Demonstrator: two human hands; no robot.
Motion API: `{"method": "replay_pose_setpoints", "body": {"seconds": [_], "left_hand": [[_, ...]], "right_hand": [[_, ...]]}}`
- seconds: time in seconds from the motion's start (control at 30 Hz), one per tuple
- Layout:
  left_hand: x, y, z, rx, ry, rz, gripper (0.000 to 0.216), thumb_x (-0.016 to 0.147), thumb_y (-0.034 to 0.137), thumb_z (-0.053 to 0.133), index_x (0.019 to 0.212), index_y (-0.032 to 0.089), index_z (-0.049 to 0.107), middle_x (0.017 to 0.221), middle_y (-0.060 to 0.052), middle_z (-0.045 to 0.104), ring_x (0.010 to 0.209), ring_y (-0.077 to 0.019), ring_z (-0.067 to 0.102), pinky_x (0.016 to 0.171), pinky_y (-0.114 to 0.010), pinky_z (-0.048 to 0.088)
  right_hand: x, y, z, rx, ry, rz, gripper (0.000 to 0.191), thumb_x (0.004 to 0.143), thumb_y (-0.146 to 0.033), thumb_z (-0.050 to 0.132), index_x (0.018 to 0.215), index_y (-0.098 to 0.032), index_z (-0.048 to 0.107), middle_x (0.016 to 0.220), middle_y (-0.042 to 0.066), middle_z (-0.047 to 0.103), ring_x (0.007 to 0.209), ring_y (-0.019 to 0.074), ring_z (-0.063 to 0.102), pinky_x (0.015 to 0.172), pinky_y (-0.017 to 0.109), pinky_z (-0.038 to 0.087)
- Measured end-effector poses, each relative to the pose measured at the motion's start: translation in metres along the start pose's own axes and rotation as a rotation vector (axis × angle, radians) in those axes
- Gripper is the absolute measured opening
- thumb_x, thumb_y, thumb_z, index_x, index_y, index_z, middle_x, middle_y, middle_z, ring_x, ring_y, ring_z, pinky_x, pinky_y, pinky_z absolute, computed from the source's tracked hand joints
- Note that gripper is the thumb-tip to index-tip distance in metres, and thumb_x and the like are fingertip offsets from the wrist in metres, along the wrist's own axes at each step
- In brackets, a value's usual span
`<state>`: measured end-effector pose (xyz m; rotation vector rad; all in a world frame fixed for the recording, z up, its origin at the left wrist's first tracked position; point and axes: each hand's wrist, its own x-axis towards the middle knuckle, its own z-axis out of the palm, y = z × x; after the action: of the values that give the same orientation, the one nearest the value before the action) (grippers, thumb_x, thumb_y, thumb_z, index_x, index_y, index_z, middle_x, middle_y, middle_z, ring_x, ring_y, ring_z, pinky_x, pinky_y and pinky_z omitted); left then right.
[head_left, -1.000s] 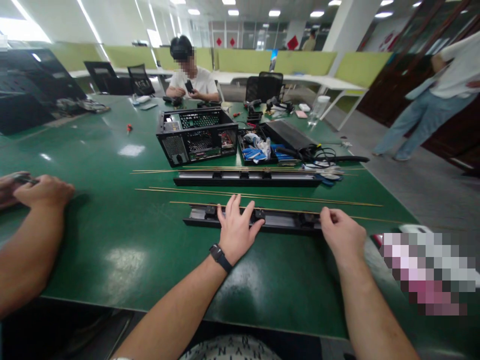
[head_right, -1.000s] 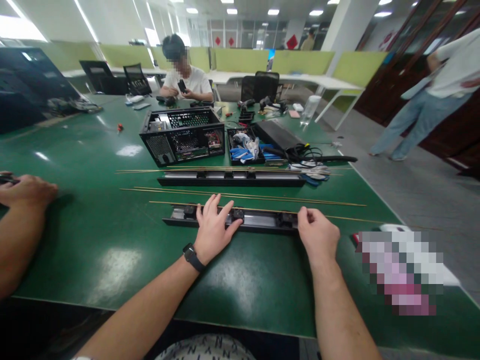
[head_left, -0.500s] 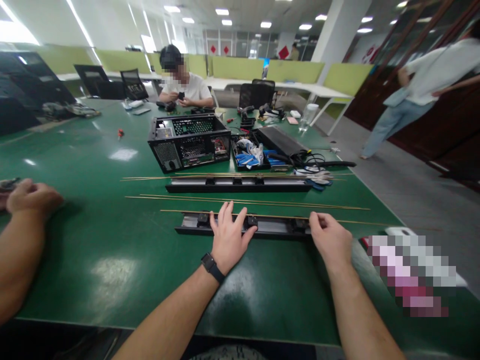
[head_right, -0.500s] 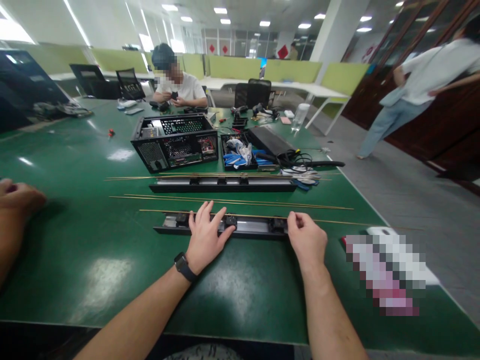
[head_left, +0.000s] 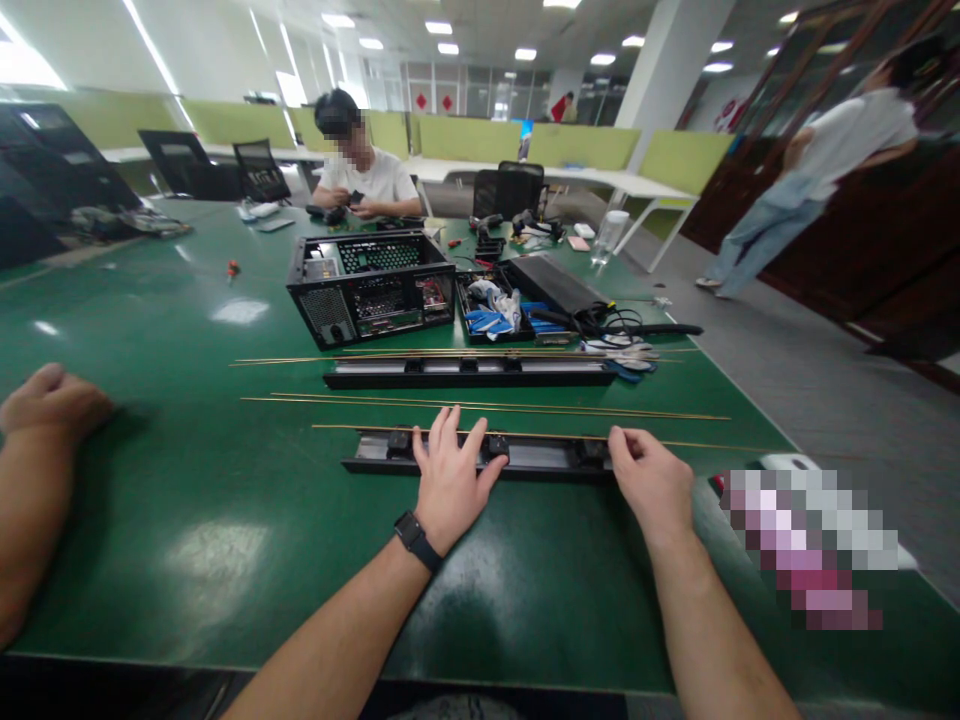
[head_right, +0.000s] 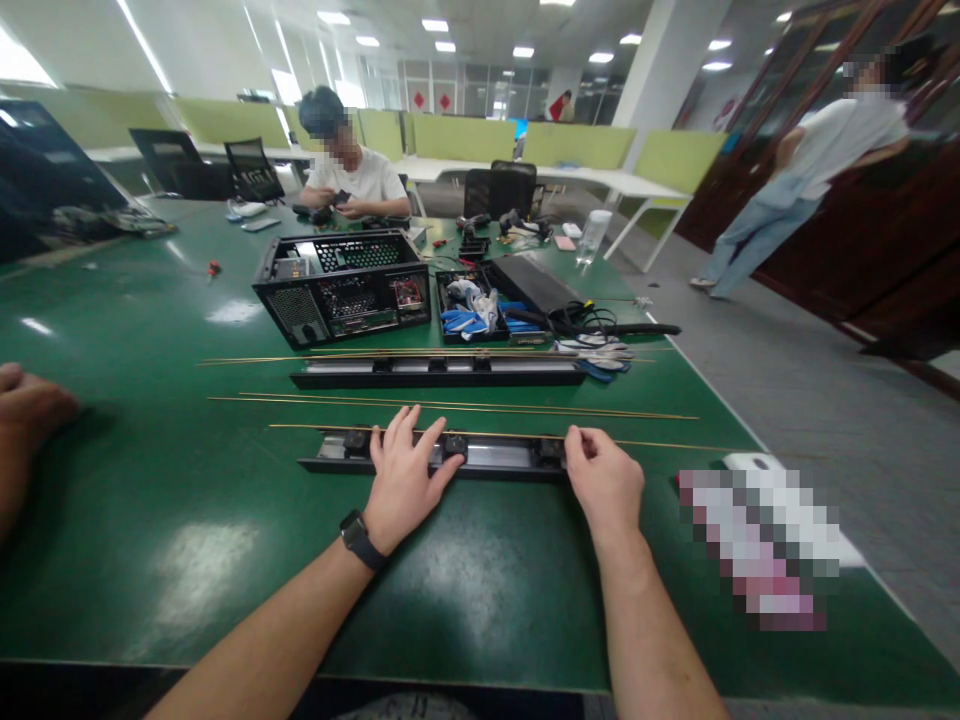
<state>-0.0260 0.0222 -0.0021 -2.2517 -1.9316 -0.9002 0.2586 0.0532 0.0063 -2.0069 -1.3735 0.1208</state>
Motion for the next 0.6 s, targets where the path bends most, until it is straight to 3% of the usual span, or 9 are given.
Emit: {"method": "replay_pose_setpoints", "body": {"seconds": [0.6], "left_hand": [[0.0004,-0.0004,-0.0005,0.005,-0.021,-0.009,0.052,0.102,0.047,0.068,0.149,0.025,0.065,0.167,-0.023,0.050,0.160,-0.0402,0.040,0.127,-0.077,0.030]], "right_hand": [[-0.0009,-0.0049,-0.0040,0.022,0.003,0.004,0.042,0.092,-0.057,0.057,0.088,-0.024,0.082,0.080,0.007,0.078,0.079,0.0255,0.071,0.072,0.034,0.046]]}}
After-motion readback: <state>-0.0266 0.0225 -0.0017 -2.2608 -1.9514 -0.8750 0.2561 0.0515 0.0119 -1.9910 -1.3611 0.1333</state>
